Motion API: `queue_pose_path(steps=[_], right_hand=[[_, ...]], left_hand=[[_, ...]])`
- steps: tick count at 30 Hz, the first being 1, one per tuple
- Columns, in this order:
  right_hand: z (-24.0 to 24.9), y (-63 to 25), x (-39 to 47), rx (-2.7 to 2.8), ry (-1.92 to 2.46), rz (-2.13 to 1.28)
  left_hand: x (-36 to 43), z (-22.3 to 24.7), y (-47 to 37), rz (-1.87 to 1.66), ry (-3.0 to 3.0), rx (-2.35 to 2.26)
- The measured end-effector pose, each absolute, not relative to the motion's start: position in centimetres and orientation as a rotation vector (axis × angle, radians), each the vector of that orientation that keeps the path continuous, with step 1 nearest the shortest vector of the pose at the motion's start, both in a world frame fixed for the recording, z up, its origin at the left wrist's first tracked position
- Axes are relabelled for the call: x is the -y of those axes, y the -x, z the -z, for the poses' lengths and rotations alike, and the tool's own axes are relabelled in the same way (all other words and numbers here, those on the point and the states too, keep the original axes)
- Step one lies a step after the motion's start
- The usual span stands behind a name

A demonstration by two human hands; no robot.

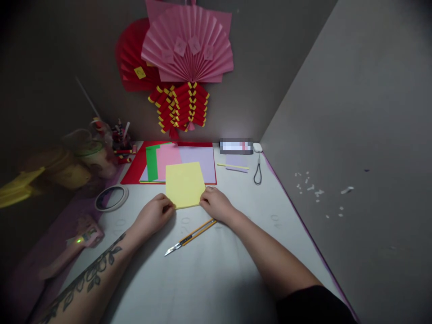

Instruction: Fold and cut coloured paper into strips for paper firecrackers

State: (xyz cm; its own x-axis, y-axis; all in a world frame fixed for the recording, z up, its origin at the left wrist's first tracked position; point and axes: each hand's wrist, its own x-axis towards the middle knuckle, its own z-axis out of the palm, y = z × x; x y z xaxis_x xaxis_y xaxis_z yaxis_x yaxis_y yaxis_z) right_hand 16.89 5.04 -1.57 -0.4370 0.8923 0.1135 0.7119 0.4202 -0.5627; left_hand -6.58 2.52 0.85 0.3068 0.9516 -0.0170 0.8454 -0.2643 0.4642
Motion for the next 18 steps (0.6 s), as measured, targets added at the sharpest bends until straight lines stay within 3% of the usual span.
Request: queue_pose_path(steps=[9, 18], right_hand=[[0.7, -18.1, -5.1, 2.326, 1.471, -0.653], [0.3, -16.8, -4.6, 2.513, 1.318, -0.468]], left_hand=[[-3.0, -0.8, 7.5, -0.231, -2.199, -1.614], [-2.0, -0.6, 5.4, -0.189, -2.497, -1.604]])
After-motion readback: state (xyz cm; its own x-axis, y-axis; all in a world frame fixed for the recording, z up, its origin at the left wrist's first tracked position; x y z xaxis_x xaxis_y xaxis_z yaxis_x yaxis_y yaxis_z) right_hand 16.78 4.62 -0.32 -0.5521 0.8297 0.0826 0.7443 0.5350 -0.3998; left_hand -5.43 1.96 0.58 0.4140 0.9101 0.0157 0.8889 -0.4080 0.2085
